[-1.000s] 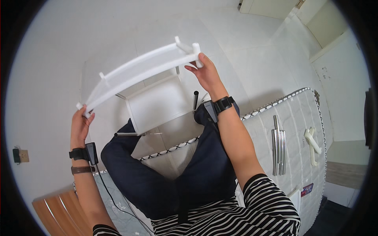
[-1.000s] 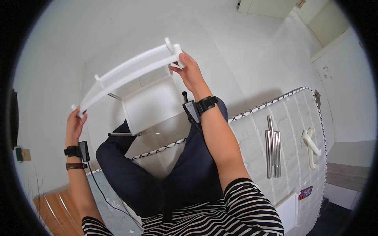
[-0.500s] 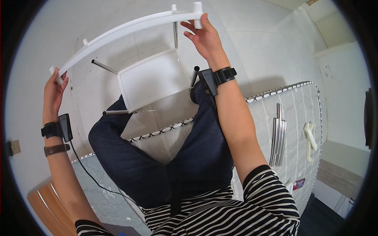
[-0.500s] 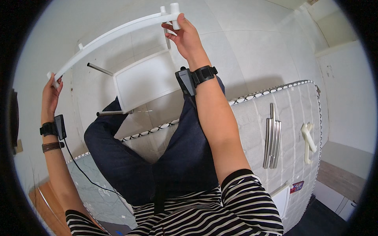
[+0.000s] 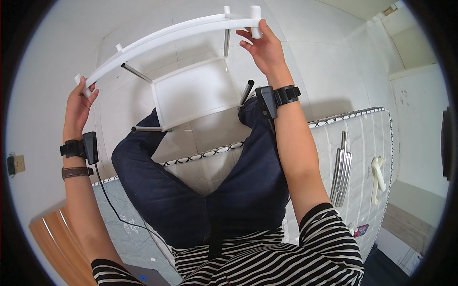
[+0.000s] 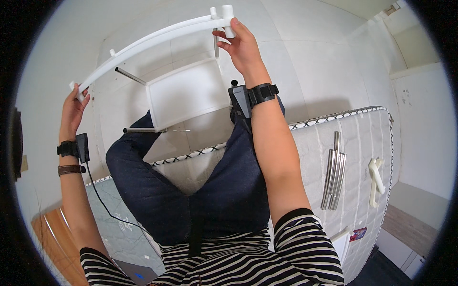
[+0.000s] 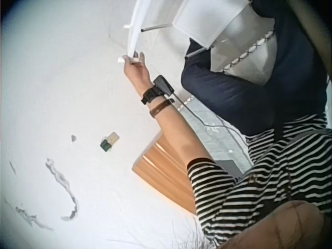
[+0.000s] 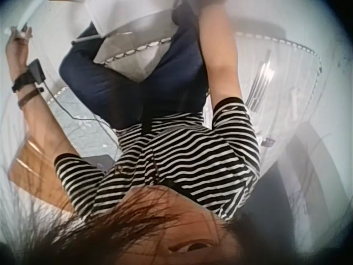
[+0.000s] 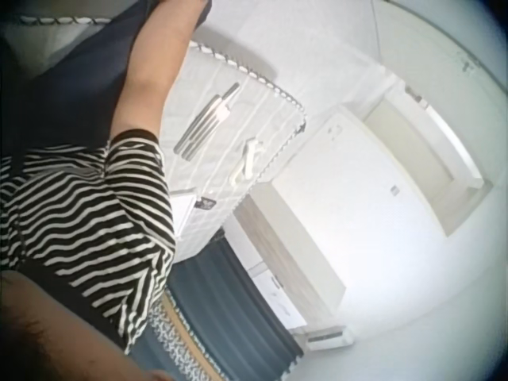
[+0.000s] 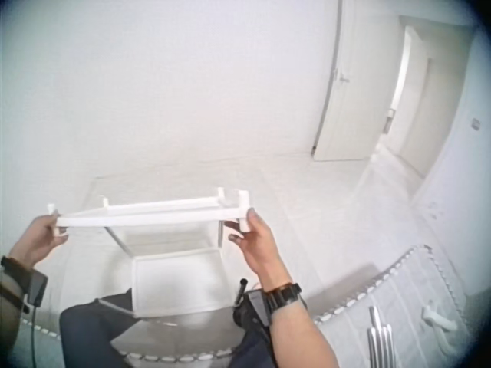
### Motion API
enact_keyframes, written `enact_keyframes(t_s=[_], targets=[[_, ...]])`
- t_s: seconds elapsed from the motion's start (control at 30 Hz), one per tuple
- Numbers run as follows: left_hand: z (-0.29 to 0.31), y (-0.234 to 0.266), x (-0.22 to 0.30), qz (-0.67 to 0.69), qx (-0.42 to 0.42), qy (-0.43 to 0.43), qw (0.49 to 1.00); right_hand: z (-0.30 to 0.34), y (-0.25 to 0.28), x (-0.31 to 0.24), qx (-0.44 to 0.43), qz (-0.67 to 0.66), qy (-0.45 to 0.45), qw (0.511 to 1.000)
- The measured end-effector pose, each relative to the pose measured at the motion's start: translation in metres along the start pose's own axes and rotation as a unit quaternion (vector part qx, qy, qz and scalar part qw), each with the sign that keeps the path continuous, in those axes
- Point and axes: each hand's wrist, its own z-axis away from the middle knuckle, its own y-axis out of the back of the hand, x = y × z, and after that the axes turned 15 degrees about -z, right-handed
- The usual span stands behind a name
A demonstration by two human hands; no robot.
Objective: Assembling a white plastic utility trolley by connecting trays with metal tubes.
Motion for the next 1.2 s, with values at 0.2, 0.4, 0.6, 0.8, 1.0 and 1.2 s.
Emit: enact_keyframes(t_s=[0.2,0.4,0.6,0.8,1.0,1.2], targets=[[0.005,-0.008,0.001,-0.002,0.007,-0.008,1.0,0.003,0.002,-0.004,0.009,-0.015,-0.015,1.0],[0.005,-0.003,0.001,-0.022,0.03,-0.007,0.999,0.005,0.002,-0.001,0.003,-0.008,-0.03,1.0],[0.006,-0.003,-0.001,-0.032,0.024,0.016,0.999,0.002,0.003,-0.002,0.007,-0.003,-0.027,1.0],[0.013,-0.004,-0.009,-0.013,0.026,0.038,0.999,0.003,0.007,-0.002,-0.007,0.004,-0.039,0.999],[0.01,0.005,-0.013,-0.008,0.015,0.035,0.999,0.004,0.0,-0.001,-0.011,0.001,-0.033,0.999],[0.005,0.007,-0.016,0.0,0.025,0.033,0.999,0.0,0.003,-0.002,0.017,-0.036,-0.041,0.998]])
